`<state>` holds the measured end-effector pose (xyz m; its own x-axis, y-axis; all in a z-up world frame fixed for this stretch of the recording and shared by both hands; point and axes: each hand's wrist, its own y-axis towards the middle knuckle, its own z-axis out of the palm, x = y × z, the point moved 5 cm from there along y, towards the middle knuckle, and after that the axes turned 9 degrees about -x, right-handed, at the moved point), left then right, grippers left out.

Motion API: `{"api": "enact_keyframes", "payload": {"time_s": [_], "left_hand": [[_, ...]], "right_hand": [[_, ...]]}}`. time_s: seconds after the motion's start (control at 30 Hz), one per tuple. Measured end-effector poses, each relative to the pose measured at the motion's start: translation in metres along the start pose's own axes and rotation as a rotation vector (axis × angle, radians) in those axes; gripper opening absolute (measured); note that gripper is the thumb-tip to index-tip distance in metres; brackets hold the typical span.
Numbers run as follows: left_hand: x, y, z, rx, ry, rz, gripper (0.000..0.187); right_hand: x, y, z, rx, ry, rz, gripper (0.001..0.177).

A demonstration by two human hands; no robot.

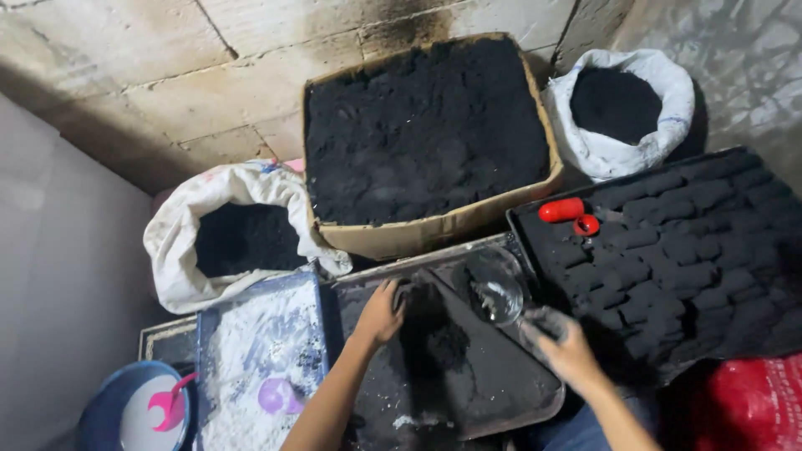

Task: The person scoops a black granular material from a large sack onto a metal tray. They add a white powder from a blue bowl and mix the ingredients by hand. The person then kneads and shapes the mixture into small, uniform briquettes, placing them onto a black tray.

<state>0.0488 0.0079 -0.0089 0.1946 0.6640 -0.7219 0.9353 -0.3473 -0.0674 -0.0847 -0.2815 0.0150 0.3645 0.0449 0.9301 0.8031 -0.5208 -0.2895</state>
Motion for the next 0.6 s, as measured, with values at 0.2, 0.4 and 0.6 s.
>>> {"api": "enact_keyframes", "payload": {"time_s": [0.2, 0.4, 0.6], "left_hand": [[0.048, -0.059, 0.031, 0.078, 0.059, -0.079, 0.053], [0.028, -0.089, 0.025, -0.037, -0.098, 0.043, 0.04], [0.0, -0.125, -0.006, -0.219, -0.482, -0.356, 0.068]], "right_hand": [[-0.056, -0.048, 0.032, 0.029, -0.025, -0.123, 0.019], [-0.015, -0.092, 0.047, -0.017, -0.726, -0.419, 0.028], [0.015, -0.095, 0.028, -0.074, -0.392, -0.578, 0.025]]}}
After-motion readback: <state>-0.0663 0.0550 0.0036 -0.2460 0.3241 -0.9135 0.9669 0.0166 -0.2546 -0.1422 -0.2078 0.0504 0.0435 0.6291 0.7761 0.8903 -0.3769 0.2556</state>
